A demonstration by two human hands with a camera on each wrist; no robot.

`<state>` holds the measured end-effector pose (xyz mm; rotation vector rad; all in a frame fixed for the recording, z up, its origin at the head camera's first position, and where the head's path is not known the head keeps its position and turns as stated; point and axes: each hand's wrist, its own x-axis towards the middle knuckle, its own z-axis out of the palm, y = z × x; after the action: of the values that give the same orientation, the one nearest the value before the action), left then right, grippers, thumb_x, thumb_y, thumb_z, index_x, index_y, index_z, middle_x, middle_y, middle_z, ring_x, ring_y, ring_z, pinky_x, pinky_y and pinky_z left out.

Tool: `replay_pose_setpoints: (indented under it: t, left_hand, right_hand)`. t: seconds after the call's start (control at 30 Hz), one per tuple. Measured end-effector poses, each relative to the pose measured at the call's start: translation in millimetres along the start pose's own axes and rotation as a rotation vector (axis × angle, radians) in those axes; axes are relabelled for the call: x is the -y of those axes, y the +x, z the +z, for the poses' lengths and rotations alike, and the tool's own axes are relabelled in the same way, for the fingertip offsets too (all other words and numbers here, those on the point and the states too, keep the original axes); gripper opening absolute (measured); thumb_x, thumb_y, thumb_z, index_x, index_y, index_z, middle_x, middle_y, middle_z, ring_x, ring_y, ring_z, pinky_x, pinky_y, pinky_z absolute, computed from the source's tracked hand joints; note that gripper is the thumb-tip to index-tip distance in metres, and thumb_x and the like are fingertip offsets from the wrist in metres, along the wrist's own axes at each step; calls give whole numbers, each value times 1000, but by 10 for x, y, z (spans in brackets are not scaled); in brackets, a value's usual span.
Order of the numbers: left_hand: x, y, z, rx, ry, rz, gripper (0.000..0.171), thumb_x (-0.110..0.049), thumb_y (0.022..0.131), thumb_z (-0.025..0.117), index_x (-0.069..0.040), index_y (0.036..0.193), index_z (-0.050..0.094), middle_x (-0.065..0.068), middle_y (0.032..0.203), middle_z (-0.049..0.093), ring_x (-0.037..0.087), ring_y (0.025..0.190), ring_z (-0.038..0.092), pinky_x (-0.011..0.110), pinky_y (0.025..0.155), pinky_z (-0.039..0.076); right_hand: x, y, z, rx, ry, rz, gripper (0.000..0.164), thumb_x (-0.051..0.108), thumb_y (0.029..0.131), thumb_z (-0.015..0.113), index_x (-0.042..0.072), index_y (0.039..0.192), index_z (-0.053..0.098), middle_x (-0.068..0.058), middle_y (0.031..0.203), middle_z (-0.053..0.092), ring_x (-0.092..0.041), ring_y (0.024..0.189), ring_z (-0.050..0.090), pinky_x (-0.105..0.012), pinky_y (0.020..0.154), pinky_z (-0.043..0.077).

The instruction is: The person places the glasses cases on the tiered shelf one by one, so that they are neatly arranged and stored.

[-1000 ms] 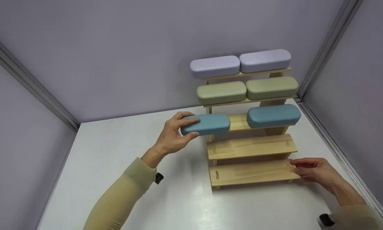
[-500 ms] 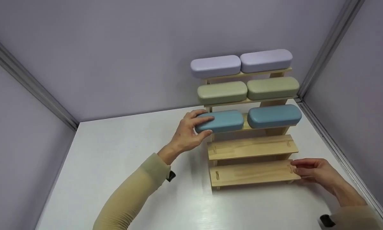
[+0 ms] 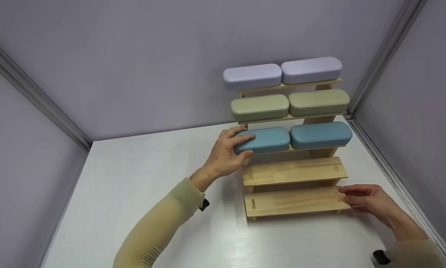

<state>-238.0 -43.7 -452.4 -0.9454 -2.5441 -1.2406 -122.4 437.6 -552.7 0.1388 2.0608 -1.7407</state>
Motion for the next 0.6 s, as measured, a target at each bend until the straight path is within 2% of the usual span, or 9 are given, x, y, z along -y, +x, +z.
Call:
replay_pose_setpoints:
  t: [0.33, 0.6]
  left_hand:
    - [-24, 40, 67, -5, 18, 17, 44, -27, 106, 78, -14, 148, 74, 18, 166, 56, 40, 147, 54, 56, 121, 52]
    - [-14, 65, 74, -16, 54, 59, 43, -27, 107, 77, -13, 148, 75, 20, 167, 56, 42, 149, 52, 58, 124, 50]
  right_hand:
    - [25, -13, 1, -27, -38, 8, 28, 12, 107, 75, 31, 124, 87, 28, 113, 82, 0, 96, 78, -27, 85, 68]
    - [39, -8, 23, -45, -56, -5, 27, 11, 107, 75, 27, 126, 86, 29, 113, 81, -2, 97, 78, -30, 84, 69]
